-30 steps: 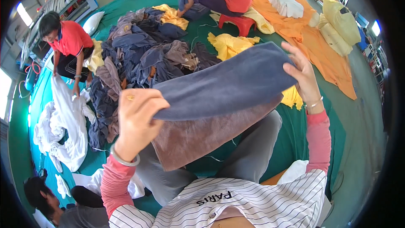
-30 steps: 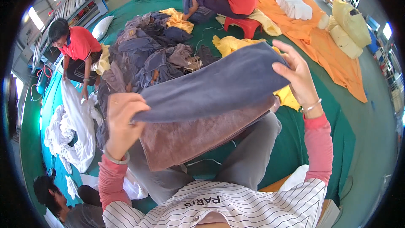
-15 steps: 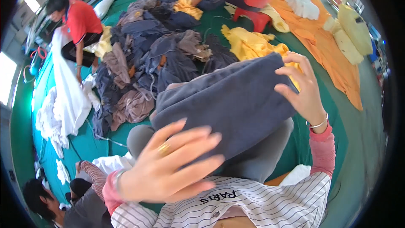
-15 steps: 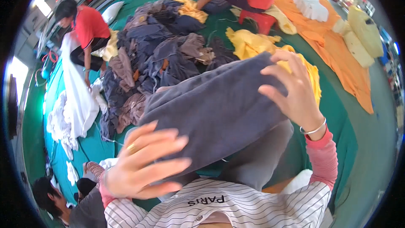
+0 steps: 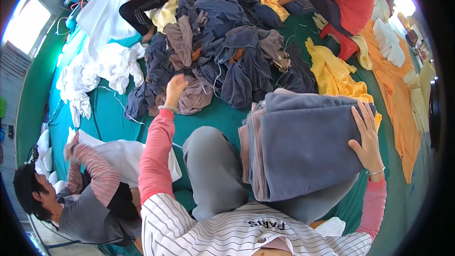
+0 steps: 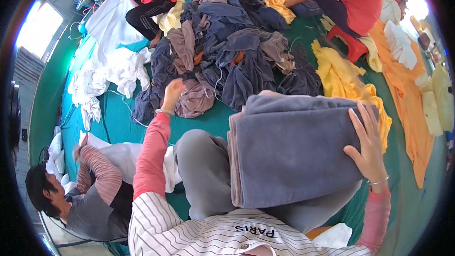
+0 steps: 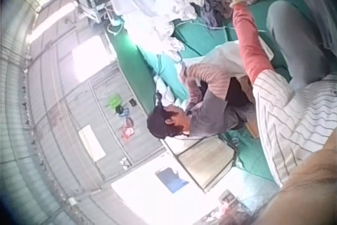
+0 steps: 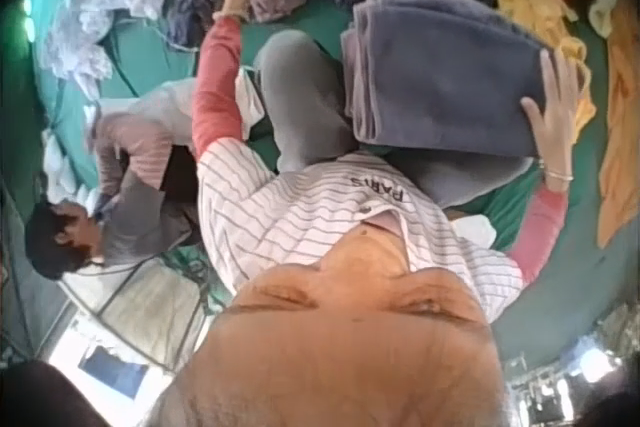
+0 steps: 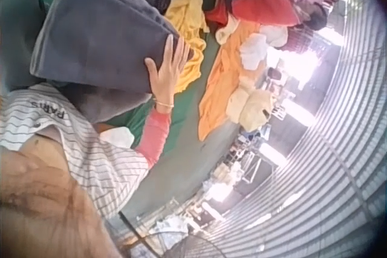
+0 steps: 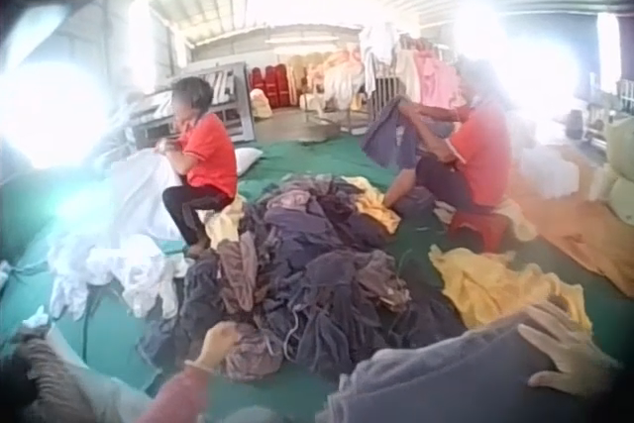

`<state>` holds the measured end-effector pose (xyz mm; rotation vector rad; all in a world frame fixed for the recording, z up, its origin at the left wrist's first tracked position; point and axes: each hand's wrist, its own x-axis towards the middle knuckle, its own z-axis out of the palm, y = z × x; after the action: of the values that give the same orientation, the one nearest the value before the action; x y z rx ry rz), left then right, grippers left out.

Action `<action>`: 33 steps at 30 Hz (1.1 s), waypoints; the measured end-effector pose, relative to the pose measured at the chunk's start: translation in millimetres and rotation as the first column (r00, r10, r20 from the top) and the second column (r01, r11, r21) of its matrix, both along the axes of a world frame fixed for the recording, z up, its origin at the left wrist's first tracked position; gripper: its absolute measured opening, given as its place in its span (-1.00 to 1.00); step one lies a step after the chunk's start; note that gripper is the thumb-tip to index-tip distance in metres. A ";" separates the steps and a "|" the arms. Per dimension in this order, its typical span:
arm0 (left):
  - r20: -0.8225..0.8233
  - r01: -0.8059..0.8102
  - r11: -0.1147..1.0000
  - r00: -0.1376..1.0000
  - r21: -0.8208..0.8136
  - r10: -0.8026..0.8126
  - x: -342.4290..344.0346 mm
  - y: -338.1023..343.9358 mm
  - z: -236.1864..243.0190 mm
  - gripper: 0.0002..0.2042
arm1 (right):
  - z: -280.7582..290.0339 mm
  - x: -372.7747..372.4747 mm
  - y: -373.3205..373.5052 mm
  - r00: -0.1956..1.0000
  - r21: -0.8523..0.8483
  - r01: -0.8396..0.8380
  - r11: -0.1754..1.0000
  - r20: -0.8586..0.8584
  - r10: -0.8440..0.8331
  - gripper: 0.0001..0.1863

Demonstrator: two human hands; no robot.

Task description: The person picks up cloth items from a pile, folds them one at a time, stacks the folded items on their lap, and finally ties the stack together with a white ribbon.

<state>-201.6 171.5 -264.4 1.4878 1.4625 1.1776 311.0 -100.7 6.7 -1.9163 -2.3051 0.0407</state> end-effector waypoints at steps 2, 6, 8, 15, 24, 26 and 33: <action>-0.119 -0.099 0.968 0.990 -0.232 0.073 -46.1 5.3 -66.5 -0.72 | 3.0 -1.0 1.4 0.999 -0.027 0.031 0.999 -0.024 -0.031 -0.17; 0.343 -0.174 0.793 0.832 -0.584 0.435 -34.6 -15.9 -152.0 -0.62 | -2.4 6.2 -1.9 0.997 -0.023 0.073 0.997 -0.010 -0.073 -0.11; 0.416 -0.289 0.689 0.623 -0.665 0.663 7.9 -23.3 -159.0 -0.51 | -3.8 7.6 -5.7 0.996 -0.028 0.094 0.995 0.002 -0.094 -0.12; 0.552 0.051 0.567 0.316 -0.822 0.772 -2.1 -7.9 -179.4 -0.71 | -0.8 1.2 3.2 0.998 0.015 0.056 0.998 -0.032 -0.055 -0.15; 0.822 0.235 0.954 0.569 -0.184 0.018 38.1 31.6 58.1 -0.71 | -6.4 1.1 1.0 0.995 0.052 0.074 0.996 -0.075 -0.070 -0.17; 0.860 0.324 0.940 0.504 -0.101 -0.081 43.3 28.8 124.0 -0.69 | -1.9 -3.4 -0.4 0.994 0.082 0.063 0.995 -0.097 -0.055 -0.20; 0.804 0.517 0.846 0.443 0.132 -0.396 104.5 -32.2 314.4 -0.62 | 15.5 -5.6 -1.3 0.989 -0.008 0.070 0.998 -0.128 -0.070 -0.32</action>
<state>-97.2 139.2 50.1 0.9056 0.4205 1.1323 305.4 -102.0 22.2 -1.9342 -2.1559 0.1561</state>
